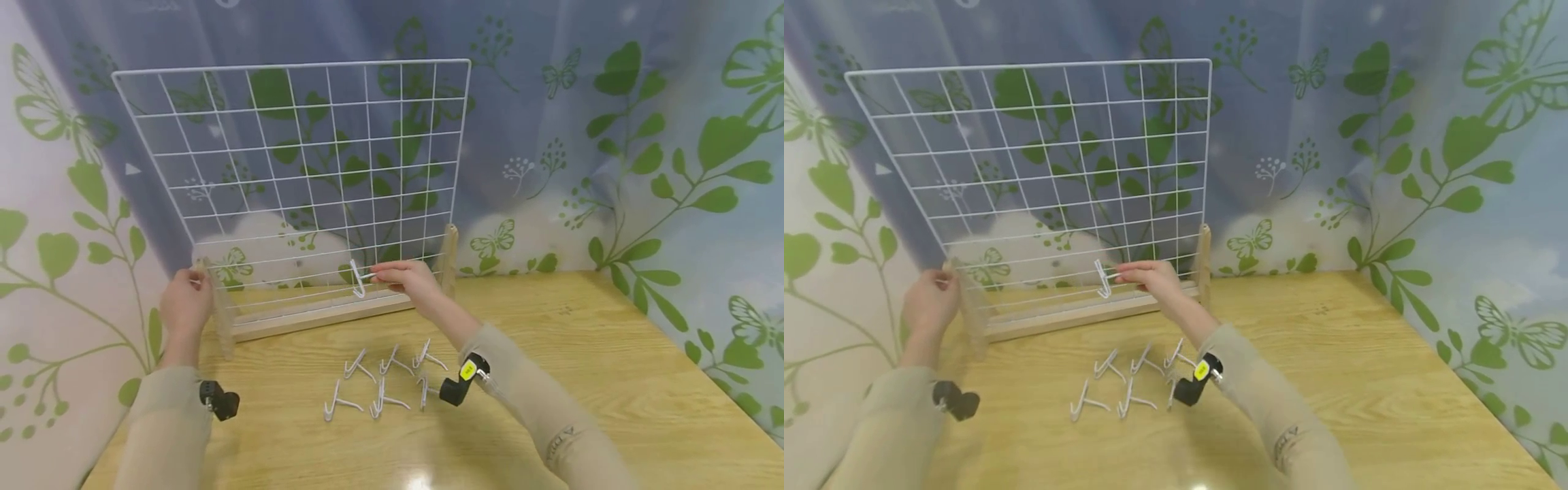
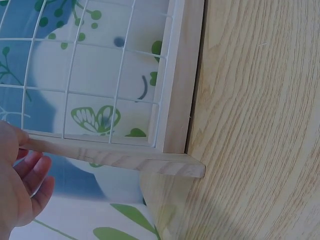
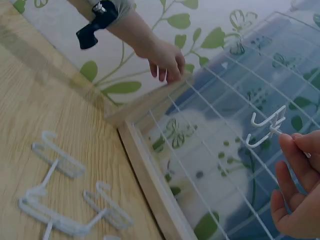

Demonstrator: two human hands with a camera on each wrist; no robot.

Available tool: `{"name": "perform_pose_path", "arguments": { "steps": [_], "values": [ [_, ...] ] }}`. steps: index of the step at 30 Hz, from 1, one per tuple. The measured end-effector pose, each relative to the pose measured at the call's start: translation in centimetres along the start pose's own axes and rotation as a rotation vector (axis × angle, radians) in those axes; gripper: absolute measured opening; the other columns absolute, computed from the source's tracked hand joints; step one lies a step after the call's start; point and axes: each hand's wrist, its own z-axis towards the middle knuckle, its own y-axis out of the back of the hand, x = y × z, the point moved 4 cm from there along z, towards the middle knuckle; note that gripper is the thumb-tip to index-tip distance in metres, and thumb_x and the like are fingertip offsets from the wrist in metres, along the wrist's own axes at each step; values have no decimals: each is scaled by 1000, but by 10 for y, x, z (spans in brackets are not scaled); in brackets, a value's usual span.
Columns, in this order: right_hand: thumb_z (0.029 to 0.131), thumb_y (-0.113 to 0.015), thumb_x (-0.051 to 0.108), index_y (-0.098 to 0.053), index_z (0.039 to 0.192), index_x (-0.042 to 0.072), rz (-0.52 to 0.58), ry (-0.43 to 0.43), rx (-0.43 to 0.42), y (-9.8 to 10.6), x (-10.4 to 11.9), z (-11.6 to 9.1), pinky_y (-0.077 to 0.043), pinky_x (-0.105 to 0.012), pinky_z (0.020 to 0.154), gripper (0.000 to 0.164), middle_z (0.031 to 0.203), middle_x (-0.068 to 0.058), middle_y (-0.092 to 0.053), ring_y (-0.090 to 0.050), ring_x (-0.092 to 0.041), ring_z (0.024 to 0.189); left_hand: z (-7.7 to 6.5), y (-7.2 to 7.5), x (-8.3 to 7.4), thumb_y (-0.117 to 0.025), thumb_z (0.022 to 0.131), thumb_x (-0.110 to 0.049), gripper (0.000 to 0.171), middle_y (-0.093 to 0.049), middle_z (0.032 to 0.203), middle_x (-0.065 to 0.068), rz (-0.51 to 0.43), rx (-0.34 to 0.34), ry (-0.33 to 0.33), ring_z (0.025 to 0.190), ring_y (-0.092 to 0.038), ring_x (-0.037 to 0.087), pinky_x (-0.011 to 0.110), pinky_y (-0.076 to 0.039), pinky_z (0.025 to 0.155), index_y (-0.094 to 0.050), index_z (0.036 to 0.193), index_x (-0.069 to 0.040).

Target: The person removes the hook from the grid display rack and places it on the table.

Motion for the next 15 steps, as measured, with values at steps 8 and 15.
{"name": "perform_pose_path", "arguments": {
  "steps": [8,15],
  "values": [
    [88,-55,5,-54,116,-13,48,-31,-98,66,-38,-26,-46,-23,73,34,83,5,-69,-63,-8,82,-1,2,-2,-39,95,-24,38,-56,108,25,-9,-4,-5,94,-53,42,51,-41,79,-48,117,5],
    [91,-49,8,-45,127,-12,-28,-175,-131,114,-75,-49,-39,-29,79,42,85,9,-69,-58,-4,83,-1,0,-2,-39,95,-23,37,-56,110,26,-6,-15,12,97,-52,43,52,-40,82,-48,117,5]
  ]
}}
